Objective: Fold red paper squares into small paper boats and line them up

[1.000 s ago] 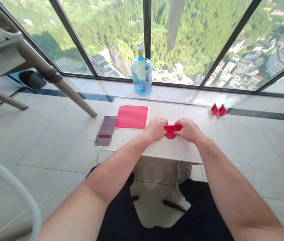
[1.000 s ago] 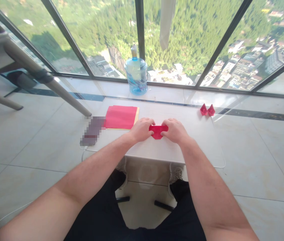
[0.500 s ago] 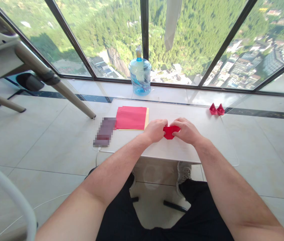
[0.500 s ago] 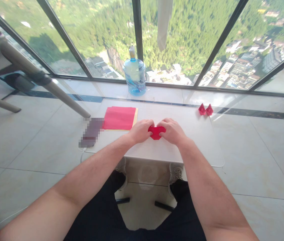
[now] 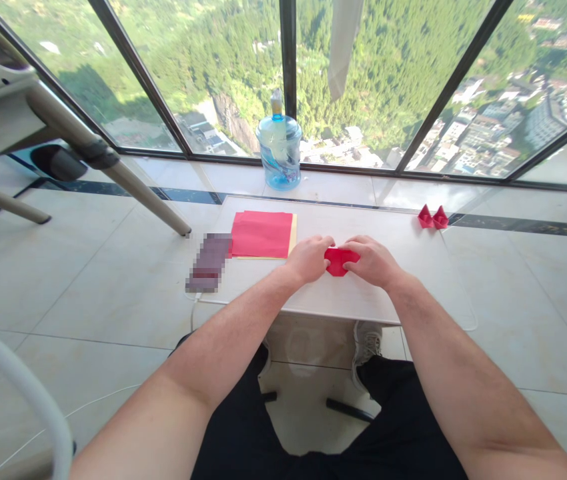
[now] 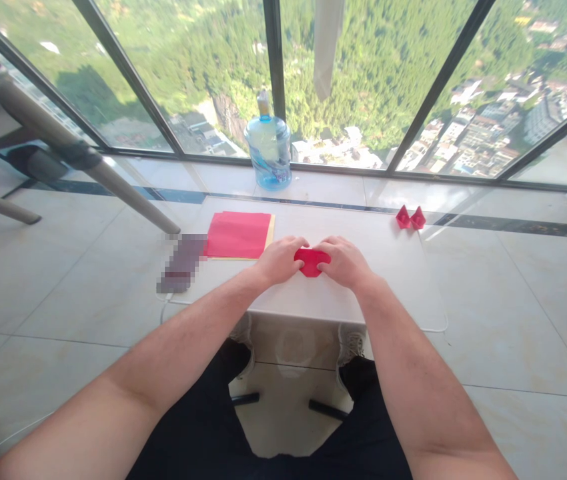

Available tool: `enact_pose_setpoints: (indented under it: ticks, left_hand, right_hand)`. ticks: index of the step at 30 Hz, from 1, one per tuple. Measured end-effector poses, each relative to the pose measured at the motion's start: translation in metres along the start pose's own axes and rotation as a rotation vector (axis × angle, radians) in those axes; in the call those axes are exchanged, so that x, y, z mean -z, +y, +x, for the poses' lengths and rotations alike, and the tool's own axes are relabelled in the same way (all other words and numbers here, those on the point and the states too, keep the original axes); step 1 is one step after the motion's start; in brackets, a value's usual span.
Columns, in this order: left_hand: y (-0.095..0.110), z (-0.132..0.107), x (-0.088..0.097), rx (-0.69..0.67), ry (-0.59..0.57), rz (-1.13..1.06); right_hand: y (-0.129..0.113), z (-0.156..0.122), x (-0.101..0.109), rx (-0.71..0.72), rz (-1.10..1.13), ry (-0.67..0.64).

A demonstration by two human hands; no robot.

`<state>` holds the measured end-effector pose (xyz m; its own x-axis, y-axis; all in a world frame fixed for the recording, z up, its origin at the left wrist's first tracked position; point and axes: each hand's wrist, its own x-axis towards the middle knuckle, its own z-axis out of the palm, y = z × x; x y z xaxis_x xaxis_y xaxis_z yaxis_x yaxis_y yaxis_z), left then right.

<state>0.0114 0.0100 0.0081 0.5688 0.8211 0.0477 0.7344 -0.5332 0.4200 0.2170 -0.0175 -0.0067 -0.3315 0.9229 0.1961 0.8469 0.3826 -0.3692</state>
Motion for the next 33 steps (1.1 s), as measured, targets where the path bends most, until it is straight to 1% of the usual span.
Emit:
enact_pose_setpoints:
  ticks: [6,13,26,33]
  left_hand:
    - [-0.0032,0.0020,-0.0013,-0.037,0.029,0.108]
    - [-0.0032,0.0025,-0.0018,-0.033,0.016,0.178]
    - [-0.0017,0.0022,0.0000,-0.033,-0.011,0.189]
    - [-0.0025,0.0024,-0.0013,-0.032,-0.004,0.184]
  right_hand:
    - [0.0028,-0.0001,0.0007,-0.037,-0.045,-0.041]
    - [0.0004,0.0003,0.0052,-0.084,-0.098,-0.089]
    - [-0.0009,0.0005,0.0056,-0.074,-0.087,-0.075]
    - [-0.0025,0.0008,0.0069,-0.087,-0.090,-0.084]
